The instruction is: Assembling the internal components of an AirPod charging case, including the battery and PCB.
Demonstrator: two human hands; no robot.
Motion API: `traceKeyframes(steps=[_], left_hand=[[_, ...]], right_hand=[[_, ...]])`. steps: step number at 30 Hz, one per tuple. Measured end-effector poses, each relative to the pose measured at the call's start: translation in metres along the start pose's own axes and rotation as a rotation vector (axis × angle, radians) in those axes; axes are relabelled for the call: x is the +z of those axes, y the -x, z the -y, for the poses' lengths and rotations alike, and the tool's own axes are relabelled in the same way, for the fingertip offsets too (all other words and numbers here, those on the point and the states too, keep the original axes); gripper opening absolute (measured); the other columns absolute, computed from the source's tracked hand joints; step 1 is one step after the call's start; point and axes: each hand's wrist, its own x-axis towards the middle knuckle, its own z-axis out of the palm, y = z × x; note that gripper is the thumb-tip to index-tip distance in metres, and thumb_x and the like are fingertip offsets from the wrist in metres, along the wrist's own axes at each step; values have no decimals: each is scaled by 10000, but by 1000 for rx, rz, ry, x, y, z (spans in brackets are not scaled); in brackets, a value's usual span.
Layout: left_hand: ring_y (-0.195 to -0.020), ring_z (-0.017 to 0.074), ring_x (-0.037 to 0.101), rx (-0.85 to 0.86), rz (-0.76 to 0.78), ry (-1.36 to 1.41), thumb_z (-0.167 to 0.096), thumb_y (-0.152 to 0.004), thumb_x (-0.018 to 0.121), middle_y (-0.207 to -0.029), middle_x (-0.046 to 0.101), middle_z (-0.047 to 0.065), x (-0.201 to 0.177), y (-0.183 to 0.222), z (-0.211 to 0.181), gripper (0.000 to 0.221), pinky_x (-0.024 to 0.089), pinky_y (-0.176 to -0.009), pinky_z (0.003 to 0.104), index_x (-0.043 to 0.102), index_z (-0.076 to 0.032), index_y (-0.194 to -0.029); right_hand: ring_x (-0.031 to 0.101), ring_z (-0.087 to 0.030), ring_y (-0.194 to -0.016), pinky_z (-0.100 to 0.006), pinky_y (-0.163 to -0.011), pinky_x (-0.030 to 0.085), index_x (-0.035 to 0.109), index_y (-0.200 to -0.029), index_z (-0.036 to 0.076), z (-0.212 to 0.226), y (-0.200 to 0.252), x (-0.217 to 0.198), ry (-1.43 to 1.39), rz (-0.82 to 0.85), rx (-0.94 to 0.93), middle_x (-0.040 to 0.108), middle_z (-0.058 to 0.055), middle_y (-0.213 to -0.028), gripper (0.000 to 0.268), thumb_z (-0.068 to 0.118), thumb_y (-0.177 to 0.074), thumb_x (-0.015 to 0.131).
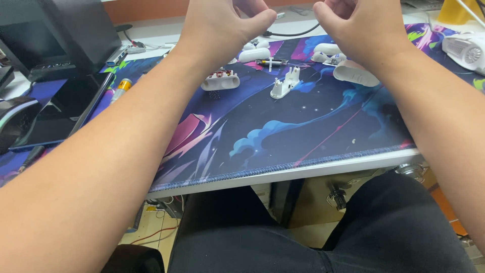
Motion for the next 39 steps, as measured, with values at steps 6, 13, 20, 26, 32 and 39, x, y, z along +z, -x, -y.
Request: traceKeyframes(steps=[6, 13, 20, 26, 32, 39], left_hand=[[-710, 60, 674, -10, 32, 21, -262, -867, 750, -754, 729, -88, -1, -1, -4, 120, 559, -664, 255, 721, -187, -777], [-747, 67, 672, 74, 21, 27, -264, -896, 757, -847, 729, -74, 1, -2, 3, 105, 553, -661, 249, 689, -185, -899], [-757, 90, 691, 166, 1, 24, -188, -890, 769, -814, 737, -56, 1, -3, 8, 71, 555, -671, 275, 703, -174, -871], [-795, 92, 699, 145, 63, 47, -156, -913, 747, -854, 750, -53, 2, -3, 7, 53, 538, -687, 285, 702, -176, -895], [-793, 109, 688, 84, 81, 19, -233, -917, 812, -852, 745, -35, 3, -3, 8, 143, 540, -679, 284, 683, -182, -952], [-728, 85, 696, -52, 118, 45, -300, -876, 857, -812, 746, -68, 4, -3, 4, 267, 536, -614, 276, 698, -142, -1020]], right_hand=[[556, -176, -745, -346, -659, 419, 640, -1016, 35, 7, 0, -3, -79, 11, -55, 612, -70, -850, 196, 90, -1197, 690], [536, -157, -718, -338, -643, 392, 612, -970, 44, 8, -1, -2, -81, 24, -48, 591, -53, -822, 233, 82, -1191, 675], [497, -138, -652, -334, -610, 373, 601, -881, 56, 9, -2, -2, -95, 27, -9, 587, -43, -758, 331, 80, -1199, 693], [534, -160, -690, -328, -615, 399, 614, -937, 39, 12, 0, -4, -104, 35, -6, 607, -71, -811, 282, 63, -1211, 677], [553, -197, -752, -307, -637, 440, 653, -1199, -35, 33, 0, -14, -187, 53, -176, 598, -129, -901, 71, 33, -1188, 668], [554, -193, -679, -319, -564, 420, 791, -1144, 13, 38, -5, -6, -101, 127, -269, 670, -113, -854, 147, 154, -1163, 753]])
